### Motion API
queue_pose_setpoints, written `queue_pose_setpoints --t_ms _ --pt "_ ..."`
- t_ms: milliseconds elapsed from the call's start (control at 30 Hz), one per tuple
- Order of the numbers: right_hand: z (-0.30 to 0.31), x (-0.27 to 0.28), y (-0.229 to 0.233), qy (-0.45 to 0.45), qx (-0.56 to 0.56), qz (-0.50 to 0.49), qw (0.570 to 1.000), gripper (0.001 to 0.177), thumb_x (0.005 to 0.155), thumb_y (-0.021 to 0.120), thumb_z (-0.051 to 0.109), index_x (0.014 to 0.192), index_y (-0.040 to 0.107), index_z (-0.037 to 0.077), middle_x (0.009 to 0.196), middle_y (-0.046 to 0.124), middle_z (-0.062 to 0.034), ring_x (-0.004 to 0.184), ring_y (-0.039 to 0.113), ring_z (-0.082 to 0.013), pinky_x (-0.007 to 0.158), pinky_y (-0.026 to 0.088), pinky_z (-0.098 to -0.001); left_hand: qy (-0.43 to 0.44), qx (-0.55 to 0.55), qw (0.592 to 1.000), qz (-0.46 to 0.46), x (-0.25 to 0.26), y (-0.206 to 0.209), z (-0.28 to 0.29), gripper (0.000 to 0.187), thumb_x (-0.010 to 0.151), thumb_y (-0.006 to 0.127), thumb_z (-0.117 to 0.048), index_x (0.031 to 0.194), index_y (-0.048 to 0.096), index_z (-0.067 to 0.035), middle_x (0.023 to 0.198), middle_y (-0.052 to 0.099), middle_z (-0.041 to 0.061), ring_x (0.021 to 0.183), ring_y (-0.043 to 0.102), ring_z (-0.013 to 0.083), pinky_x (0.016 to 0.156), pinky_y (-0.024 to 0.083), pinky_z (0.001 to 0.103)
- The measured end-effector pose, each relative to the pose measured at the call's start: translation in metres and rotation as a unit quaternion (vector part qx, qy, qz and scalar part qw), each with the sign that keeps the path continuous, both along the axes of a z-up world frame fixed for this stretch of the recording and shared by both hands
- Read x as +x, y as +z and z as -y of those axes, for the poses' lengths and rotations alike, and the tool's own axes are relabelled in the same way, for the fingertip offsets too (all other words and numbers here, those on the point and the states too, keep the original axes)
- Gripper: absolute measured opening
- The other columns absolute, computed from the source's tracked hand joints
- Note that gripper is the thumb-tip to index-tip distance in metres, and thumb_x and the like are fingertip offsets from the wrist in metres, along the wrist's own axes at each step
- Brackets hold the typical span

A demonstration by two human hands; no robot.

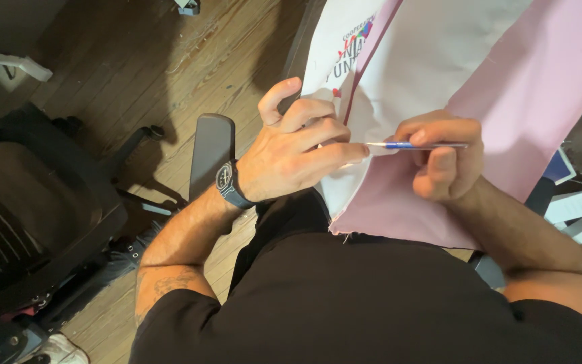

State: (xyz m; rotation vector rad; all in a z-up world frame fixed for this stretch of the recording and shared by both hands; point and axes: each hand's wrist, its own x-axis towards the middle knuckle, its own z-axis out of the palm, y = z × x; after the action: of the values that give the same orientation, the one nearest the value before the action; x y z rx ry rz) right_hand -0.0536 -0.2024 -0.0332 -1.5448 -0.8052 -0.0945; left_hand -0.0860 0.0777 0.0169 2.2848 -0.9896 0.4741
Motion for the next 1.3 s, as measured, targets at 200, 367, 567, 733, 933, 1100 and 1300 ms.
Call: queue_pose_setpoints --t_ms 200,367,567,733,933,1100,1300 --pt "0.006 0.000 -0.001 0.057 0.019 0.000 0.998 0.012 0.104 0.040 0.011 0.113 0.037 0.005 0.092 0.064 -0.0230 0.066 0.061 -0.0202 0.063 0.058 -0.0342 0.003 -0.030 0.999 0.011 -0.002 -0.013 0.003 0.044 0.086 0.076 0.002 0.117 0.073 -0.030 0.111 0.060 -0.008 0.126 0.053 0.0187 0.128 0.011 0.048" --pt "0.002 0.007 0.012 0.116 0.024 0.044 0.992 0.014 0.104 0.047 0.010 0.112 0.035 0.005 0.091 0.059 -0.0233 0.070 0.067 -0.0294 0.066 0.063 -0.0409 0.000 -0.047 0.999 0.011 -0.001 -0.018 0.005 0.044 0.085 0.075 0.004 0.115 0.075 -0.029 0.114 0.061 -0.007 0.126 0.054 0.0189 0.129 0.011 0.048" --pt "-0.004 0.003 0.012 0.090 0.018 0.103 0.990 0.020 0.110 0.043 0.024 0.108 0.036 0.005 0.090 0.064 -0.0247 0.060 0.062 -0.0254 0.054 0.055 -0.0369 -0.006 -0.061 0.998 0.001 -0.002 -0.017 0.007 0.042 0.085 0.074 0.002 0.114 0.075 -0.029 0.115 0.061 -0.007 0.124 0.055 0.0191 0.128 0.011 0.048" --pt "-0.008 0.005 0.015 0.041 0.002 0.158 0.987 0.022 0.113 0.038 0.026 0.108 0.035 0.005 0.089 0.066 -0.0207 0.055 0.059 -0.0229 0.048 0.050 -0.0350 -0.011 -0.061 0.998 0.007 0.002 -0.016 0.009 0.039 0.089 0.076 -0.002 0.115 0.075 -0.030 0.116 0.061 -0.007 0.125 0.054 0.0189 0.128 0.011 0.048" --pt "0.000 0.004 0.024 0.071 -0.072 0.160 0.982 0.021 0.106 0.046 0.013 0.088 0.039 0.007 0.089 0.065 -0.0146 0.054 0.052 -0.0212 0.046 0.040 -0.0341 -0.009 -0.061 0.998 0.005 0.001 -0.015 0.011 0.039 0.088 0.076 -0.002 0.115 0.075 -0.030 0.116 0.061 -0.007 0.124 0.055 0.0185 0.128 0.011 0.048" --pt "-0.009 0.007 0.041 0.087 -0.151 0.187 0.967 0.032 0.102 0.052 0.014 0.071 0.044 0.007 0.088 0.063 -0.0111 0.054 0.051 -0.0229 0.047 0.040 -0.0355 -0.010 -0.058 0.998 0.000 0.001 -0.015 0.011 0.039 0.088 0.075 -0.001 0.114 0.075 -0.030 0.116 0.061 -0.007 0.125 0.055 0.0187 0.128 0.011 0.048" --pt "-0.010 0.009 0.025 0.034 -0.111 0.146 0.982 0.033 0.111 0.047 0.031 0.091 0.044 0.005 0.090 0.064 -0.0108 0.060 0.054 -0.0218 0.049 0.043 -0.0332 -0.009 -0.059 0.998 -0.003 0.002 -0.013 0.011 0.034 0.090 0.076 -0.004 0.114 0.074 -0.028 0.115 0.061 -0.006 0.125 0.055 0.0195 0.127 0.011 0.049"
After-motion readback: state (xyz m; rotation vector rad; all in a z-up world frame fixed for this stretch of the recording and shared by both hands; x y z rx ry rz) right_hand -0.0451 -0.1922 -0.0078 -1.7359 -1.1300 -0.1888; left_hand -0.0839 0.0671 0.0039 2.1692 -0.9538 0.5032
